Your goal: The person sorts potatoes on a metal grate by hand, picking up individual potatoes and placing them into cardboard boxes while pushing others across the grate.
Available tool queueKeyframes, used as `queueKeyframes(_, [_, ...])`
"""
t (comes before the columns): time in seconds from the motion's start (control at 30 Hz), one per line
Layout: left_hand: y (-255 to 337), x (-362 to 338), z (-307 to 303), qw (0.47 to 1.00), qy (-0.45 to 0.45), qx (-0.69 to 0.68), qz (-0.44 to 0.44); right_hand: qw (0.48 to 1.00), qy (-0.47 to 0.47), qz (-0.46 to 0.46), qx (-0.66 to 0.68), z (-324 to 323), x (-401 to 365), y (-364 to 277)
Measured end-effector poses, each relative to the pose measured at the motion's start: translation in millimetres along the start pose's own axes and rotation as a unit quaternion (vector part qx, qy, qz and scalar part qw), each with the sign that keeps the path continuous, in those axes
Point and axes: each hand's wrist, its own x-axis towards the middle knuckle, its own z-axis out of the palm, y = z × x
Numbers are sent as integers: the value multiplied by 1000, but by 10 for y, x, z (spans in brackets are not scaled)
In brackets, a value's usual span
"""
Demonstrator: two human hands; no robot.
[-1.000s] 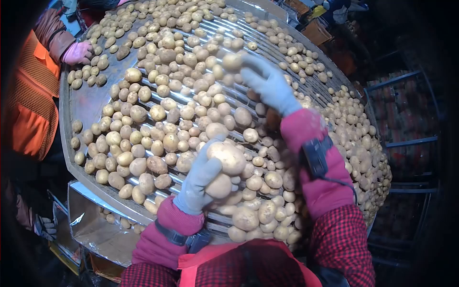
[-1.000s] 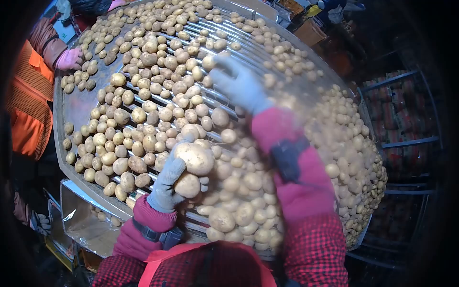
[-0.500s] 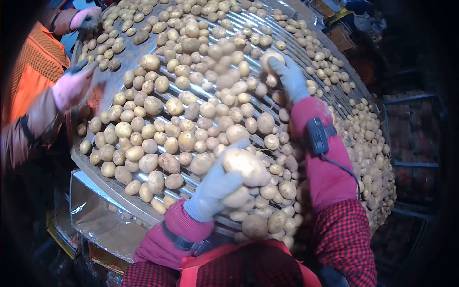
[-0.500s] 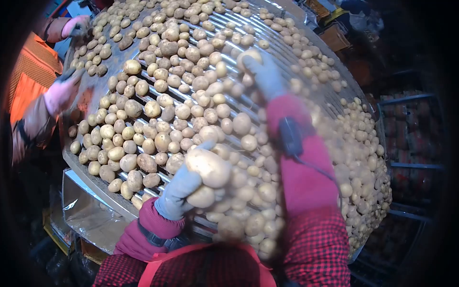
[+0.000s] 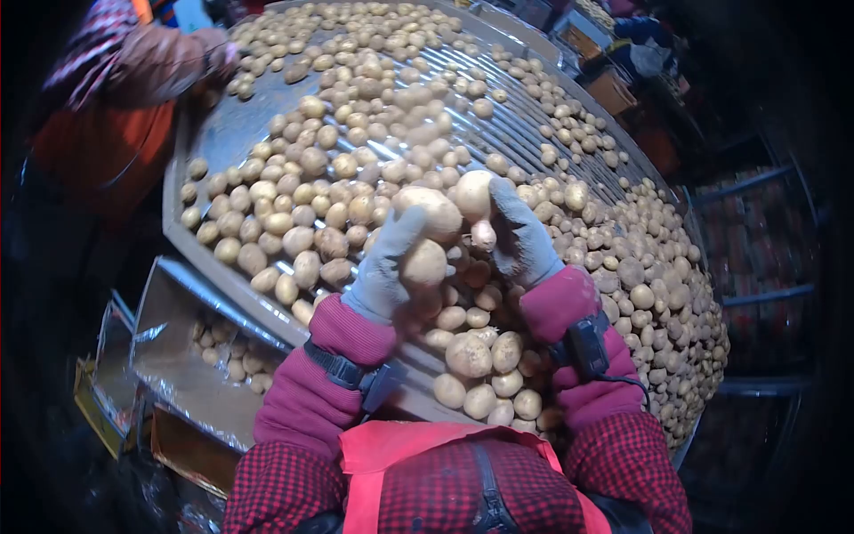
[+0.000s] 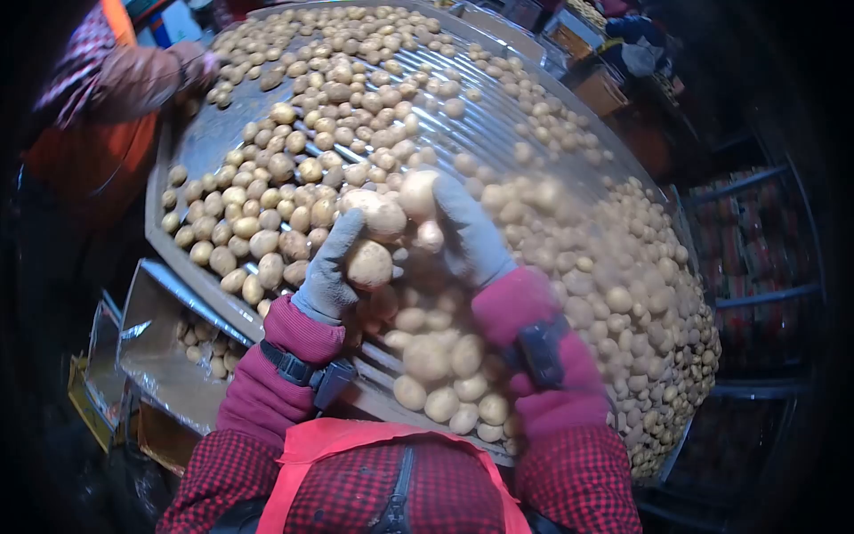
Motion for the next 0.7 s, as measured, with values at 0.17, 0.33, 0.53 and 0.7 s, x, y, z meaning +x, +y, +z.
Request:
queueKeyframes(0.17, [-74, -671, -47, 992, 15, 14, 121, 998, -25, 55, 6, 731, -343, -99])
queueKeyframes(0.33, [-169, -1851, -373, 983, 110, -19, 148, 967, -159, 194, -30, 1420, -609, 285])
queueKeyframes(0.53, [-399, -3132, -690, 927, 257, -40, 269, 876, -353, 220, -246, 2201, -784, 1063])
queueKeyframes(0.7, [-411, -3948, -1040, 677, 444, 391, 438, 835, -446, 318, -52, 3424, -982, 1449])
